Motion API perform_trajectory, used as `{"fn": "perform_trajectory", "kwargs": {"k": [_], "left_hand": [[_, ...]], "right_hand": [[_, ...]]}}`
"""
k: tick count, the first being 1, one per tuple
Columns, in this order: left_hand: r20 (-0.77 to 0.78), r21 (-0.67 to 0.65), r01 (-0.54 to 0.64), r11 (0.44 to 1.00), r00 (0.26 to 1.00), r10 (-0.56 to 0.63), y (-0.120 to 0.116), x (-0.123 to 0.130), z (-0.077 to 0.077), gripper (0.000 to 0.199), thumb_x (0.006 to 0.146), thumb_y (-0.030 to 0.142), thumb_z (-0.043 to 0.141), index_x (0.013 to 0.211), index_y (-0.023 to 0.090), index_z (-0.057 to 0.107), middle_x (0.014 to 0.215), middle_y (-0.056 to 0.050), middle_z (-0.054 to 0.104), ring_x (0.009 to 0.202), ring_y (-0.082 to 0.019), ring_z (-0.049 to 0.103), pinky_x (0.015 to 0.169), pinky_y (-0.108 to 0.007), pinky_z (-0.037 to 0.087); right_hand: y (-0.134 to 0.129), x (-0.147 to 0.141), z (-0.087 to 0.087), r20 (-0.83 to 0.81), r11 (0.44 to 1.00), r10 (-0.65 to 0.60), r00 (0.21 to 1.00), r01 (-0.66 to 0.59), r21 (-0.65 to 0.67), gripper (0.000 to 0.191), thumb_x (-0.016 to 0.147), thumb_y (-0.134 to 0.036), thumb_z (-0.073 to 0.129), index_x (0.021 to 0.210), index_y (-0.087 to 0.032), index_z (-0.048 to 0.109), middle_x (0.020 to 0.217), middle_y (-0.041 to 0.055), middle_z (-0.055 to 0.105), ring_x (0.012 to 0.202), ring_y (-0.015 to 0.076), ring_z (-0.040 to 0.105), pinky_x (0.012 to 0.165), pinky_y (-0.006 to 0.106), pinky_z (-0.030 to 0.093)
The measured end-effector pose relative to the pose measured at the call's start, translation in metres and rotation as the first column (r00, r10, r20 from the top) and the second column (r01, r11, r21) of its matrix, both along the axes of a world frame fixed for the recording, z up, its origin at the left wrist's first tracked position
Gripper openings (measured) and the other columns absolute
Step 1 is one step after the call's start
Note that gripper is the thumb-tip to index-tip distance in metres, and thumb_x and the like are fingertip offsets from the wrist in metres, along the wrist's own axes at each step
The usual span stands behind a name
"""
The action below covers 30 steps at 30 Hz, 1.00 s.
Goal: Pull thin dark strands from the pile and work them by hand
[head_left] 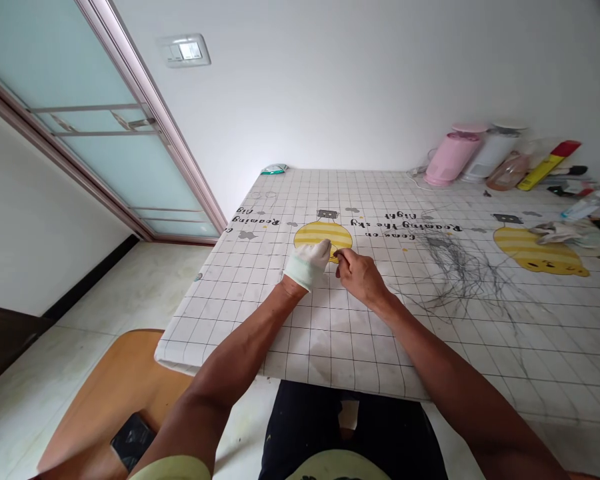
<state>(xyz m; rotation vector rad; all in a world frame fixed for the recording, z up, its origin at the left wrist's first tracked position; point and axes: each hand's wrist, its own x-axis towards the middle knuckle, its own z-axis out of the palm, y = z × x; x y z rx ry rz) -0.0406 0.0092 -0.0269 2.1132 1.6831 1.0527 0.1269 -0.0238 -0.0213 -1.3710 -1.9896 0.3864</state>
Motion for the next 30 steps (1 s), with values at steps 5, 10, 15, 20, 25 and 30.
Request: {"fn": "perform_trajectory", "kwargs": {"k": [5,10,15,20,25,30], "left_hand": [[0.111,-0.081,-0.053,0.995,0.992,0.062,-0.007,0.001,0.02,0.03,0.107,0.036,0.057,0.125,0.026,0.079,0.103,-0.005,0.082,0.095,-0.019,0.075,0.084,-0.026,0.053],[0.529,-0.179,0.001,0.984,0.844,0.095,-0.014,-0.009,0.046,0.048,0.114,0.044,0.037,0.144,0.024,0.068,0.118,-0.005,0.081,0.091,-0.015,0.077,0.081,-0.024,0.058],[0.575,-0.295,0.092,0.951,0.812,0.1,-0.01,-0.007,0.048,0.044,0.11,0.044,0.045,0.138,0.023,0.072,0.124,-0.006,0.08,0.092,-0.016,0.079,0.082,-0.024,0.059],[0.53,-0.374,0.18,0.91,0.847,0.051,-0.007,0.008,0.042,0.047,0.098,0.031,0.063,0.143,0.021,0.07,0.127,-0.006,0.08,0.088,-0.015,0.078,0.085,-0.024,0.059],[0.412,-0.438,0.153,0.886,0.91,0.046,-0.002,0.008,0.035,0.044,0.101,0.025,0.055,0.14,0.026,0.075,0.095,-0.001,0.082,0.072,-0.013,0.071,0.077,-0.024,0.058],[0.394,-0.413,0.131,0.901,0.918,0.046,0.002,0.003,0.028,0.043,0.104,0.024,0.05,0.137,0.026,0.077,0.09,-0.001,0.08,0.07,-0.013,0.07,0.072,-0.023,0.056]], "right_hand": [[0.0,0.004,0.006,-0.072,0.998,-0.024,0.997,0.02,-0.062,0.024,0.106,-0.023,0.043,0.104,-0.021,0.067,0.071,0.0016,0.072,0.054,0.0177,0.065,0.061,0.029,0.048],[0.006,0.016,0.009,-0.194,0.996,-0.063,0.979,0.051,-0.067,0.021,0.104,-0.023,0.046,0.1,-0.02,0.066,0.067,0.0003,0.071,0.052,0.0173,0.067,0.06,0.029,0.051],[0.008,0.022,0.011,-0.398,0.981,-0.091,0.913,0.014,-0.192,0.021,0.103,-0.028,0.049,0.101,-0.021,0.068,0.068,0.0009,0.073,0.051,0.0176,0.07,0.053,0.028,0.054],[0.006,0.015,0.009,-0.486,0.961,-0.07,0.871,-0.072,-0.267,0.02,0.103,-0.034,0.054,0.1,-0.02,0.068,0.067,0.0016,0.073,0.051,0.0177,0.07,0.049,0.027,0.053],[0.002,0.006,0.007,-0.552,0.925,-0.038,0.833,-0.179,-0.334,0.019,0.102,-0.037,0.058,0.099,-0.02,0.066,0.067,0.0022,0.073,0.051,0.018,0.07,0.049,0.028,0.054],[0.001,0.006,0.01,-0.59,0.892,-0.017,0.807,-0.254,-0.373,0.02,0.102,-0.039,0.061,0.101,-0.02,0.064,0.068,0.0038,0.074,0.053,0.0196,0.072,0.049,0.028,0.053]]}}
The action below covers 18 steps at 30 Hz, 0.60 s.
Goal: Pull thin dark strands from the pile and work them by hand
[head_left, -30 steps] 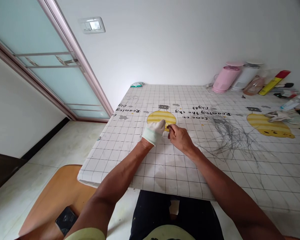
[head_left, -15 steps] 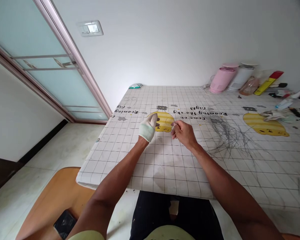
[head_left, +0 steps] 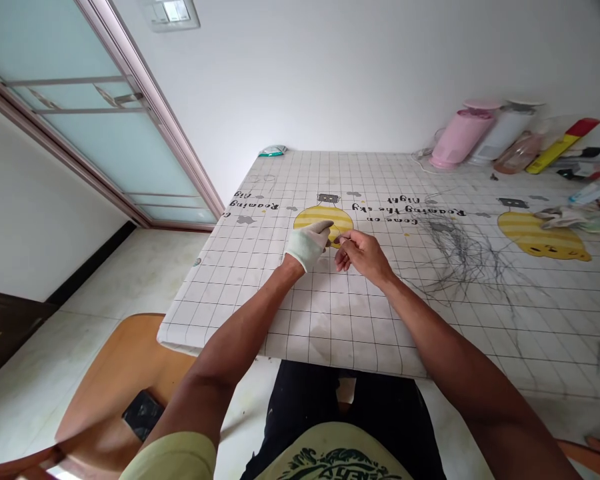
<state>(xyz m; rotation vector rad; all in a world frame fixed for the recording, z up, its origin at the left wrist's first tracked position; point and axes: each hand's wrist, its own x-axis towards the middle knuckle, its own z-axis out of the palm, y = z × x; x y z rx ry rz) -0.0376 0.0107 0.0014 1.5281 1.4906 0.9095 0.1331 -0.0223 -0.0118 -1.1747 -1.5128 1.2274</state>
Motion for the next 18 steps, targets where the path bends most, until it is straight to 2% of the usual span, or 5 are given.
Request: {"fn": "perform_trajectory", "kwargs": {"k": [4,12,18], "left_hand": [[-0.077,0.062,-0.05,0.997,0.996,0.054,-0.001,0.002,-0.005,0.042,0.105,0.026,0.051,0.137,0.026,0.077,0.091,-0.002,0.081,0.078,-0.016,0.074,0.077,-0.025,0.057],[-0.083,0.074,-0.092,0.993,0.992,0.098,-0.005,0.01,-0.005,0.043,0.105,0.025,0.047,0.137,0.024,0.076,0.088,-0.002,0.08,0.076,-0.015,0.076,0.079,-0.026,0.056],[-0.035,0.053,-0.135,0.989,0.99,0.137,-0.001,0.004,-0.001,0.042,0.105,0.025,0.048,0.136,0.024,0.076,0.084,-0.001,0.079,0.072,-0.014,0.074,0.077,-0.025,0.056]], "right_hand": [[0.0,0.001,0.002,0.008,1.0,0.01,1.0,-0.01,-0.002,0.021,0.103,-0.042,0.062,0.103,-0.021,0.059,0.071,0.0046,0.076,0.056,0.0205,0.074,0.051,0.029,0.055],[-0.001,-0.011,-0.005,0.014,0.99,-0.12,0.993,0.118,0.075,0.018,0.105,-0.04,0.058,0.101,-0.024,0.052,0.066,0.0006,0.073,0.052,0.0189,0.071,0.047,0.028,0.053],[-0.001,-0.003,-0.007,0.106,0.997,-0.026,0.994,0.018,0.078,0.025,0.107,-0.048,0.054,0.107,-0.023,0.058,0.062,-0.0015,0.069,0.047,0.0178,0.067,0.046,0.027,0.051]]}}
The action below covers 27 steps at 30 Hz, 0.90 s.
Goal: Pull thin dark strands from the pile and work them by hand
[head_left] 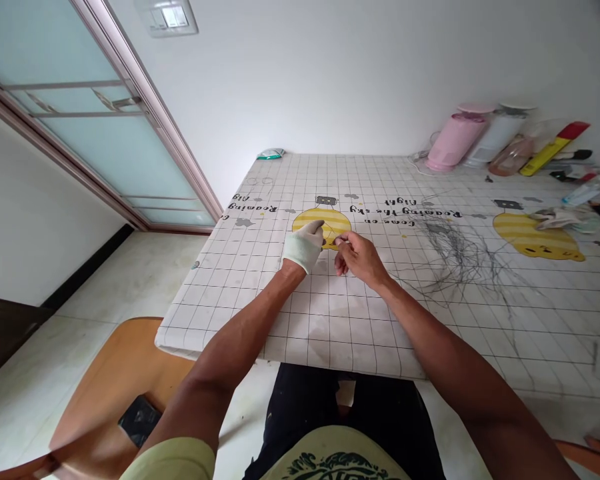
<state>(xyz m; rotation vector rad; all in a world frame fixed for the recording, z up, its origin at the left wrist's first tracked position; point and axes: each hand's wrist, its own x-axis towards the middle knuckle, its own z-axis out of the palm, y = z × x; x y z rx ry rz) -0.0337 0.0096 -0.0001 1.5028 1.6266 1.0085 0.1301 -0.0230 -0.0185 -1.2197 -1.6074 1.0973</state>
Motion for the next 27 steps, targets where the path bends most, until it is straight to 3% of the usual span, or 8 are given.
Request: {"fn": "perform_trajectory", "kwargs": {"k": [4,8,14,17,20,27], "left_hand": [[0.028,-0.017,0.001,1.0,1.0,-0.001,0.0,0.001,0.001,0.042,0.106,0.026,0.047,0.137,0.024,0.075,0.082,0.0,0.078,0.066,-0.013,0.071,0.075,-0.025,0.056],[0.065,-0.035,-0.021,0.999,0.998,0.023,-0.003,0.007,0.004,0.044,0.106,0.024,0.046,0.14,0.023,0.073,0.083,0.001,0.078,0.066,-0.012,0.072,0.073,-0.024,0.056],[-0.025,0.01,-0.001,1.0,1.0,0.002,-0.002,0.002,0.003,0.044,0.107,0.026,0.045,0.142,0.023,0.072,0.086,0.0,0.08,0.073,-0.013,0.073,0.081,-0.025,0.056],[-0.06,0.04,0.026,0.999,0.998,-0.024,-0.001,-0.002,0.002,0.042,0.107,0.026,0.047,0.14,0.025,0.074,0.089,0.0,0.081,0.077,-0.013,0.074,0.084,-0.025,0.057],[-0.07,0.04,0.04,0.998,0.997,-0.037,-0.001,-0.002,0.002,0.041,0.107,0.027,0.049,0.138,0.025,0.075,0.091,-0.002,0.081,0.079,-0.014,0.074,0.085,-0.025,0.058],[-0.102,0.019,0.064,0.998,0.993,-0.062,0.001,0.0,-0.001,0.042,0.107,0.027,0.05,0.14,0.024,0.075,0.1,-0.004,0.083,0.083,-0.015,0.075,0.087,-0.027,0.058]], "right_hand": [[0.001,-0.002,-0.003,0.128,0.987,-0.127,0.984,0.113,0.113,0.023,0.108,-0.045,0.049,0.107,-0.024,0.059,0.058,-0.0043,0.062,0.042,0.0161,0.058,0.046,0.027,0.044],[0.003,-0.012,-0.01,0.218,0.932,-0.282,0.934,0.214,0.291,0.019,0.108,-0.039,0.047,0.105,-0.024,0.057,0.061,-0.002,0.064,0.052,0.0183,0.062,0.059,0.031,0.048],[-0.001,-0.007,-0.003,0.187,0.977,-0.145,0.972,0.111,0.184,0.031,0.11,-0.052,0.046,0.111,-0.024,0.059,0.066,-0.0017,0.068,0.05,0.0168,0.063,0.055,0.029,0.049],[0.005,0.006,0.003,0.118,0.98,-0.116,0.986,0.094,0.174,0.04,0.108,-0.061,0.052,0.101,-0.023,0.063,0.082,0.0049,0.077,0.07,0.02,0.074,0.063,0.029,0.056],[0.014,0.02,0.005,0.051,0.989,-0.086,0.995,0.079,0.129,0.041,0.104,-0.061,0.058,0.098,-0.022,0.069,0.092,0.0077,0.079,0.084,0.0222,0.076,0.07,0.031,0.059],[0.018,0.023,0.008,0.124,0.992,-0.047,0.991,0.032,0.122,0.028,0.094,-0.049,0.07,0.091,-0.021,0.072,0.078,0.002,0.07,0.068,0.0177,0.063,0.059,0.029,0.049]]}}
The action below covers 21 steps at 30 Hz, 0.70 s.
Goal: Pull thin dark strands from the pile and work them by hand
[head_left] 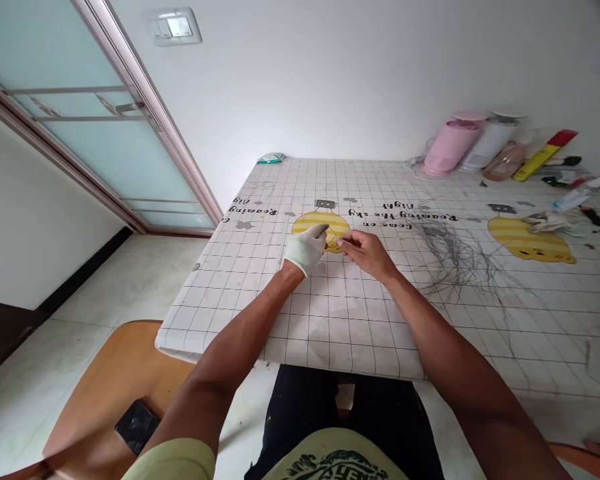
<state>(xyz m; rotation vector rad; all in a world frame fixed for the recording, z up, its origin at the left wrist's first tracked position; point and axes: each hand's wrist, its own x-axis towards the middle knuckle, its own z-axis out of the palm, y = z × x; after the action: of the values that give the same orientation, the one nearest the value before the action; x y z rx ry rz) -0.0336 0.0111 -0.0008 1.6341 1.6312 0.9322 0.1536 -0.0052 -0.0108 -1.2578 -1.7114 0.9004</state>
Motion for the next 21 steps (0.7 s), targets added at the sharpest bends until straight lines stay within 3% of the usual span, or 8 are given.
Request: {"fn": "perform_trajectory", "kwargs": {"k": [4,8,11,16,21], "left_hand": [[0.006,-0.004,0.028,1.0,1.0,-0.028,-0.003,0.002,-0.001,0.041,0.107,0.027,0.05,0.139,0.024,0.075,0.109,-0.004,0.083,0.084,-0.015,0.075,0.085,-0.025,0.057],[0.09,-0.006,-0.007,1.0,0.996,0.007,-0.002,-0.004,-0.001,0.037,0.108,0.037,0.052,0.134,0.024,0.075,0.096,-0.003,0.081,0.071,-0.014,0.071,0.076,-0.025,0.056],[0.145,-0.022,-0.074,0.997,0.987,0.077,0.004,-0.022,-0.003,0.043,0.111,0.043,0.042,0.126,0.021,0.075,0.091,-0.004,0.079,0.063,-0.014,0.067,0.069,-0.026,0.055],[0.003,-0.004,-0.015,1.0,1.0,0.015,0.003,-0.056,-0.018,0.036,0.108,0.037,0.047,0.109,0.022,0.079,0.085,-0.003,0.078,0.079,-0.018,0.072,0.077,-0.026,0.056],[-0.086,0.006,0.022,1.0,0.996,-0.021,0.001,-0.063,-0.038,0.036,0.108,0.035,0.053,0.134,0.025,0.076,0.098,-0.003,0.083,0.094,-0.018,0.077,0.09,-0.025,0.058]], "right_hand": [[-0.003,-0.008,-0.002,0.044,1.0,-0.005,0.999,0.006,-0.024,0.023,0.095,-0.042,0.066,0.083,-0.022,0.066,0.071,-0.0007,0.067,0.059,0.0151,0.058,0.055,0.028,0.047],[0.001,-0.01,-0.006,0.023,0.998,0.031,0.999,-0.03,-0.055,0.023,0.097,-0.04,0.064,0.081,-0.023,0.062,0.071,-0.0011,0.067,0.055,0.0143,0.061,0.055,0.028,0.05],[0.015,-0.008,-0.007,0.036,0.996,0.038,0.999,-0.035,-0.084,0.023,0.097,-0.038,0.064,0.081,-0.023,0.062,0.071,-0.0008,0.068,0.052,0.0135,0.061,0.052,0.027,0.049],[0.066,-0.012,0.004,0.126,0.993,0.062,0.99,-0.049,-0.105,0.017,0.097,-0.03,0.066,0.082,-0.022,0.064,0.071,0.0007,0.071,0.049,0.0126,0.06,0.043,0.023,0.042],[0.14,-0.046,0.017,0.112,0.985,0.054,0.992,-0.035,-0.168,0.022,0.1,-0.023,0.068,0.079,-0.02,0.062,0.074,0.0042,0.073,0.053,0.0131,0.065,0.042,0.022,0.045]]}}
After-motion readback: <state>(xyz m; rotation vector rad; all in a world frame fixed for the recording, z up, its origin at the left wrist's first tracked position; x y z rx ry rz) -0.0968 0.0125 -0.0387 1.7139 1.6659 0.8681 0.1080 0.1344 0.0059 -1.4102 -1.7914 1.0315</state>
